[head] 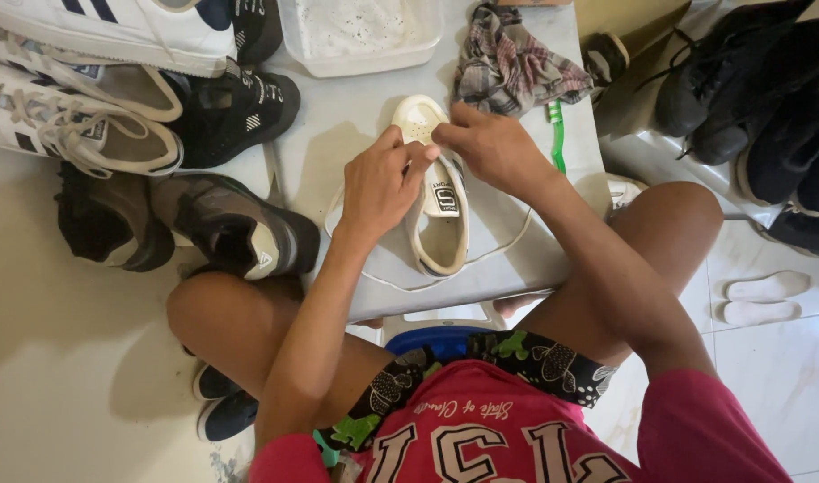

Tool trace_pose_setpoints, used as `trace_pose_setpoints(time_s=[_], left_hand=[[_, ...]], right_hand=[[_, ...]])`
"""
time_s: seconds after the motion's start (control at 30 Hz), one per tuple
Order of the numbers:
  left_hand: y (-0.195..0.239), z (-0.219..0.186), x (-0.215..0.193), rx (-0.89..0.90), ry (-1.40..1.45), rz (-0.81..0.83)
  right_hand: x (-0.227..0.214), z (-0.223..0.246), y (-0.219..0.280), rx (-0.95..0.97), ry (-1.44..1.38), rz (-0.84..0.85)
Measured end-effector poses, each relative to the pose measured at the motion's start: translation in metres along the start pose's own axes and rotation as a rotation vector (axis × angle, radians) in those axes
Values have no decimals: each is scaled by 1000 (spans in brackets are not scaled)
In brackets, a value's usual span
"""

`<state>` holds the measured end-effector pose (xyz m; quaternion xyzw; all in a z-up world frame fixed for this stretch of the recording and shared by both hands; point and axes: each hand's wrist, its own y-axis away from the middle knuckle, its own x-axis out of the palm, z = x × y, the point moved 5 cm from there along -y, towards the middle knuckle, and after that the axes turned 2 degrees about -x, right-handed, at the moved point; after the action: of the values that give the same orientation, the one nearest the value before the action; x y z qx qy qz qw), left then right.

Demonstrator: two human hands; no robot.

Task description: The person laces a white sneaker by threading a white shoelace through the eyelets. They pull the lace through each hole, adjust the tension, and tie the laces into a knot.

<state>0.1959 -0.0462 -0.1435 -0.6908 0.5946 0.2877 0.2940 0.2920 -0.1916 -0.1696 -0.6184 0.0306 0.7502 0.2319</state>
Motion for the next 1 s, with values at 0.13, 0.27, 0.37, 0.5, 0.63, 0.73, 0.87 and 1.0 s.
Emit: trace_pose_setpoints(time_s=[0.13, 0.27, 0.37, 0.5, 0.63, 0.73, 0.87, 1.0], left_hand=[[1, 4, -2, -7, -7, 22], [2, 4, -2, -43, -34, 124], [5, 2, -1, -59, -28, 156], [10, 0, -2, -83, -20, 176], [8, 11, 8, -109, -18, 214], [11, 20, 15, -163, 6, 223], [12, 15, 11, -158, 27, 264], [12, 21, 10, -225, 91, 271]], right_hand=[[0, 1, -1, 12, -60, -3], [6, -6, 1, 47, -107, 48], [11, -12, 1, 84, -180, 67], [12, -12, 1, 102, -227, 79], [7, -10, -1, 93, -304, 59], [12, -9, -2, 90, -403, 39], [16, -6, -3, 114, -490, 1], [9, -2, 0, 202, -447, 42]])
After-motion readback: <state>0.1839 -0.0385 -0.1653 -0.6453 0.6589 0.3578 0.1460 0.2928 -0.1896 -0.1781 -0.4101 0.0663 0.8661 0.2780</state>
